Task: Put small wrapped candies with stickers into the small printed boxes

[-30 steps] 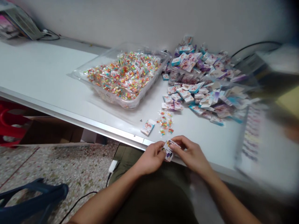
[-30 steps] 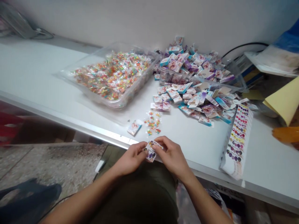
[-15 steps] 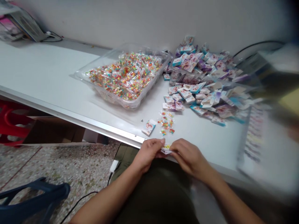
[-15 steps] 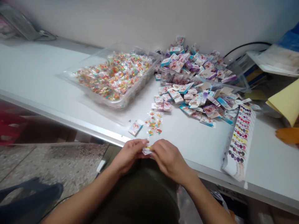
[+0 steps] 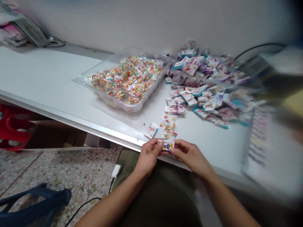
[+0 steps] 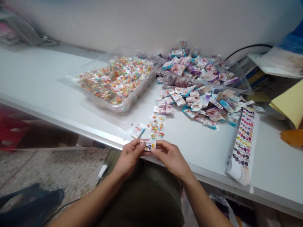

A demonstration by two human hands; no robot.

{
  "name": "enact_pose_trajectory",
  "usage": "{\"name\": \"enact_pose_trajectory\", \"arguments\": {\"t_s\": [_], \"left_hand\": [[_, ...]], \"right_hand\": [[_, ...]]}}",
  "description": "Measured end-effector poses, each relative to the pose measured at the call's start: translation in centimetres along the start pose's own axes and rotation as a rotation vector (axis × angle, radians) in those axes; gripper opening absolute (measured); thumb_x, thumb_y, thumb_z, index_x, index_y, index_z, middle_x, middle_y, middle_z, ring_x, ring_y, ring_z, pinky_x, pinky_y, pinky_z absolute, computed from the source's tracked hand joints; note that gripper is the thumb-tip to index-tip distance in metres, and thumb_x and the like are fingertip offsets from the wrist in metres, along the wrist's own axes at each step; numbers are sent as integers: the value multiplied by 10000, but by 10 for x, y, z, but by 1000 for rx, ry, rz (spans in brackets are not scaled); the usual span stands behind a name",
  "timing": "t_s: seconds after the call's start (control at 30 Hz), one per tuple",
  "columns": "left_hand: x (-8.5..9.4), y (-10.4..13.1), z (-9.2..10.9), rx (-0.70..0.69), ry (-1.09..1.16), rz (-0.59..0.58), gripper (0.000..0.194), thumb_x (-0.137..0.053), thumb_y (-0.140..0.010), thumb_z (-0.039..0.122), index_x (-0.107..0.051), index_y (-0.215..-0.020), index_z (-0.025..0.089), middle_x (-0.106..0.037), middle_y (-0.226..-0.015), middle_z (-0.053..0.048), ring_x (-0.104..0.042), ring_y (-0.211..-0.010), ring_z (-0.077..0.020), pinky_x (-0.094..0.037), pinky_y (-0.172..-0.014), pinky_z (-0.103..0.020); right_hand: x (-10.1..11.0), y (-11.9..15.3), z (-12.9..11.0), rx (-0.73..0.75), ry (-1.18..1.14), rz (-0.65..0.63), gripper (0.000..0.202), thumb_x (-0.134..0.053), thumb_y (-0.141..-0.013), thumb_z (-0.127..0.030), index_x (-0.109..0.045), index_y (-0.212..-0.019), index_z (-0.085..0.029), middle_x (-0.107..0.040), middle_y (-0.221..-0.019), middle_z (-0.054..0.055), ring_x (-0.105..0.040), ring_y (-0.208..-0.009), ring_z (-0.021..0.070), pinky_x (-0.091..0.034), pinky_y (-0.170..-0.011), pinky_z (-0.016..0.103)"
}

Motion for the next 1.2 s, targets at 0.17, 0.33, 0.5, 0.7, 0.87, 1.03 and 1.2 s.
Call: {"name": "enact_pose_trajectory", "arguments": {"t_s": [0.17,0.33,0.5,0.7,0.87,1.03,1.2], "left_hand": [[1,4,1,-153,-303,0,262,-638,-845,424,-638,-891,167,-630,-758,-1,-611,-717,-145,-495,-684,-251],[6,7,2,-165,-492,-52,267,-568,-891,432,-572,-805,179,-584,-639,20,-571,-604,-133,-447,-605,-239],[20,-13,31,-474,-1069,192,418,-586,-860,513,-594,-1115,181,-645,-1090,-110,-586,-1006,-255,-458,-879,-356],[25,-44,40,-370,-1680,111,346,-589,-841,306,-583,-1164,180,-604,-984,-127,-570,-962,-311,-479,-793,-406],[13,-31,26,-410,-1459,51,398,-566,-807,172,-530,-1202,204,-551,-1047,-79,-592,-921,-222,-501,-818,-347],[9,-21,5,-610,-1291,135,478,-544,-813,140,-457,-1281,184,-531,-1113,-94,-589,-974,-215,-520,-850,-354],[5,-18,-15,-876,-1261,38,467,-456,-861,101,-434,-1319,186,-500,-1162,-119,-560,-1073,-224,-532,-883,-364]], "right_hand": [[-3,5,3,18,16,161,246,-634,-831,-431,-684,-856,-191,-697,-774,20,-626,-710,168,-489,-682,284],[0,4,-1,-42,-156,58,304,-672,-780,-480,-693,-840,-182,-683,-708,16,-622,-635,156,-512,-621,281],[25,0,5,-28,-115,266,331,-691,-773,-498,-695,-861,-179,-691,-748,29,-624,-649,154,-511,-644,282],[30,-7,2,27,-27,317,316,-673,-794,-485,-706,-867,-180,-691,-771,32,-611,-690,160,-495,-655,288],[21,-18,-6,70,-102,468,323,-680,-776,-485,-695,-845,-170,-663,-668,11,-587,-601,150,-472,-585,275],[17,-20,-8,147,228,346,250,-588,-860,-421,-698,-858,-196,-699,-790,25,-610,-706,166,-446,-671,282],[26,-14,-19,154,698,145,244,-516,-894,-366,-663,-784,-205,-676,-783,32,-596,-696,173,-378,-635,280]]}}
Point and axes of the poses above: each hand's wrist, its own y-axis away from the middle knuckle, its own x-axis out of the back of the hand, z = x × y, the point moved 2 cm from there along -y, towards the middle knuckle
